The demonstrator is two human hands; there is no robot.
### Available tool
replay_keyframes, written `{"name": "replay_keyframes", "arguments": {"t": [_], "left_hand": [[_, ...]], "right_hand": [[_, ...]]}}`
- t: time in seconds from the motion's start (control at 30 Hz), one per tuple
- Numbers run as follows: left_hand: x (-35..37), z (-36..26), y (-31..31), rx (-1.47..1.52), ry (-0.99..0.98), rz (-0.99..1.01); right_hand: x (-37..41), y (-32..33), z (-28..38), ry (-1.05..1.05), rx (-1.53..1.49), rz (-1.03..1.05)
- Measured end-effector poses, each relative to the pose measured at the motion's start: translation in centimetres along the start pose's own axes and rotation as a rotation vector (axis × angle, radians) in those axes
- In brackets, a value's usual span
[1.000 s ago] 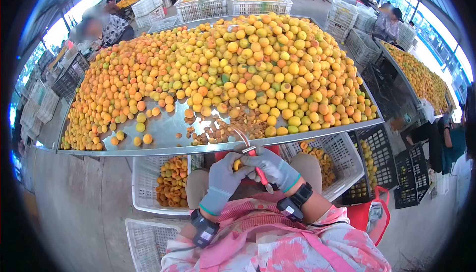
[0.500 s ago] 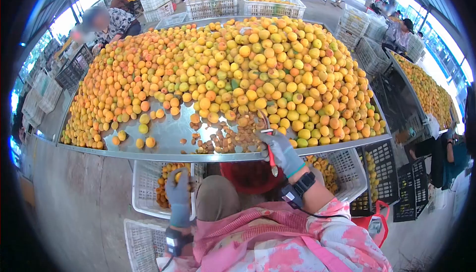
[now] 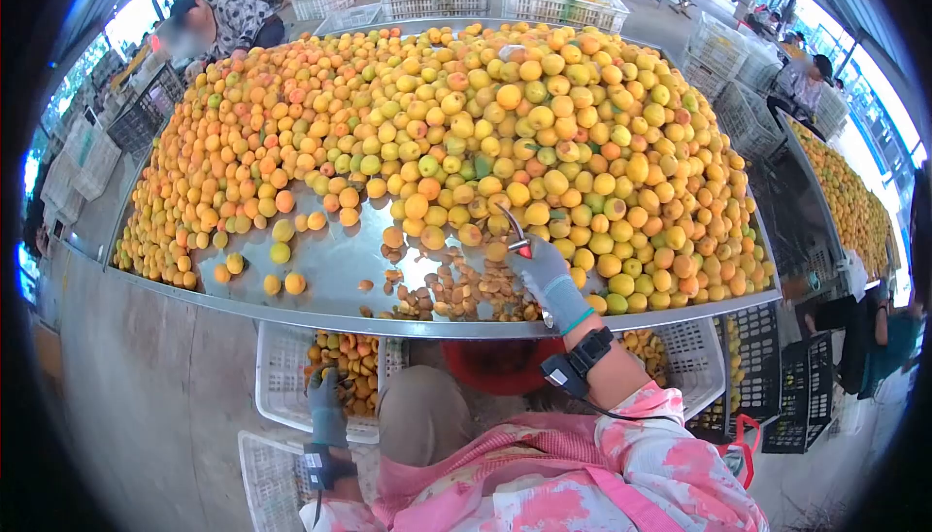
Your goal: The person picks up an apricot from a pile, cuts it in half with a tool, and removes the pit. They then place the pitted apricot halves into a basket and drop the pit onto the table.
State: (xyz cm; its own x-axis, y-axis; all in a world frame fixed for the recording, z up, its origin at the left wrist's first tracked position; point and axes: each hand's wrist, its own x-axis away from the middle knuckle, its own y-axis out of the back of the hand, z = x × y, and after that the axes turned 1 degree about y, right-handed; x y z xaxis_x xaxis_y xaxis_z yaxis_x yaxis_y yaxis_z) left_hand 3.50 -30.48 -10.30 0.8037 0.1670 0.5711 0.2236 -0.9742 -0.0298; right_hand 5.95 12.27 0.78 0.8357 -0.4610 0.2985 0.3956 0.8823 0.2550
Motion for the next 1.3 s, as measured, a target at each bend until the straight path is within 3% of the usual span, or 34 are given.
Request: {"name": "replay_keyframes", "arguments": {"t": [0.07, 0.17, 0.27, 0.33, 0.37, 0.43, 0.47, 0.53, 0.6, 0.73, 0.8, 0.83, 0.9, 1.0, 1.07, 1.1, 1.13, 1.17, 1.2, 1.23, 1.27, 1.3], "left_hand": [[-0.9, 0.4, 0.0, 0.028, 0.042, -0.02], [-2.1, 1.1, 0.2, 0.013, 0.009, -0.074], [-7.0, 4.2, 3.6, -0.086, -0.031, -0.002], [-12.4, 9.2, 7.0, -0.194, -0.618, -0.156], [-8.5, 6.9, 8.4, -0.2, -0.618, -0.155], [-0.2, -4.3, -1.4, -0.29, -0.452, -0.209], [1.2, -6.2, -2.8, -0.145, -0.492, -0.132], [4.2, -10.0, -6.0, -0.196, -0.568, -0.031], [5.1, -11.9, -9.7, -0.251, -0.642, 0.07], [4.0, -12.4, -16.8, -0.433, -0.58, 0.455], [1.1, -10.1, -19.7, -0.543, -0.793, 0.532], [0.7, -10.0, -21.3, -0.552, -0.797, 0.532], [-0.1, -10.1, -24.0, -1.088, -1.147, 0.266], [-3.7, -8.8, -25.3, -1.181, -1.11, 0.245], [2.5, -13.9, -27.9, -1.487, -0.741, 0.311], [4.3, -14.9, -28.3, -1.815, -0.991, 0.092], [5.6, -15.1, -29.4, -1.901, -0.889, 0.044], [3.1, -13.2, -28.2, -1.745, -0.987, 0.08], [2.7, -12.1, -28.1, -1.684, -0.947, 0.022], [2.9, -11.7, -28.2, -1.69, -0.974, 0.016], [0.4, -10.5, -27.4, -1.654, -1.154, 0.06], [-1.1, -10.1, -26.9, -1.455, -1.043, 0.271]], "right_hand": [[-2.1, -1.1, -1.7, 0.18, 0.113, -0.01], [-1.7, -1.6, 1.0, 0.067, 0.115, 0.062], [-2.2, -1.7, 0.8, 0.139, 0.117, -0.018], [-1.7, -1.3, 1.7, 0.094, 0.022, -0.049], [-1.8, -1.1, 1.9, 0.058, -0.071, -0.084], [-2.6, -0.5, 1.3, 0.05, -0.127, -0.078], [-2.5, -0.2, 1.7, 0.046, -0.265, -0.053], [-1.4, 0.5, 3.1, 0.01, -0.514, 0.005], [-1.3, 0.8, 3.0, -0.001, -0.581, 0.017], [0.1, 1.7, 2.9, 0.012, -0.664, 0.027], [0.7, 2.3, 2.9, 0.025, -0.706, 0.014], [1.0, 2.8, 2.9, 0.004, -0.697, 0.027], [1.3, 3.3, 3.0, -0.016, -0.697, 0.039], [2.3, 4.6, 3.4, -0.046, -0.597, 0.122], [1.9, 4.0, 1.8, -0.045, -0.711, 0.133], [2.5, 4.0, 1.8, 0.274, -0.594, 0.138], [1.0, 3.9, 3.0, -0.092, -0.717, 0.283], [2.9, 4.7, 3.6, -0.096, -0.728, 0.23], [3.0, 4.1, 3.2, 0.059, -0.696, 0.153], [1.1, 2.6, 0.8, -0.008, -0.451, 0.129], [1.8, 2.6, 1.5, 0.02, -0.44, 0.082], [1.2, 1.1, 1.2, 0.033, -0.461, 0.039]]}}
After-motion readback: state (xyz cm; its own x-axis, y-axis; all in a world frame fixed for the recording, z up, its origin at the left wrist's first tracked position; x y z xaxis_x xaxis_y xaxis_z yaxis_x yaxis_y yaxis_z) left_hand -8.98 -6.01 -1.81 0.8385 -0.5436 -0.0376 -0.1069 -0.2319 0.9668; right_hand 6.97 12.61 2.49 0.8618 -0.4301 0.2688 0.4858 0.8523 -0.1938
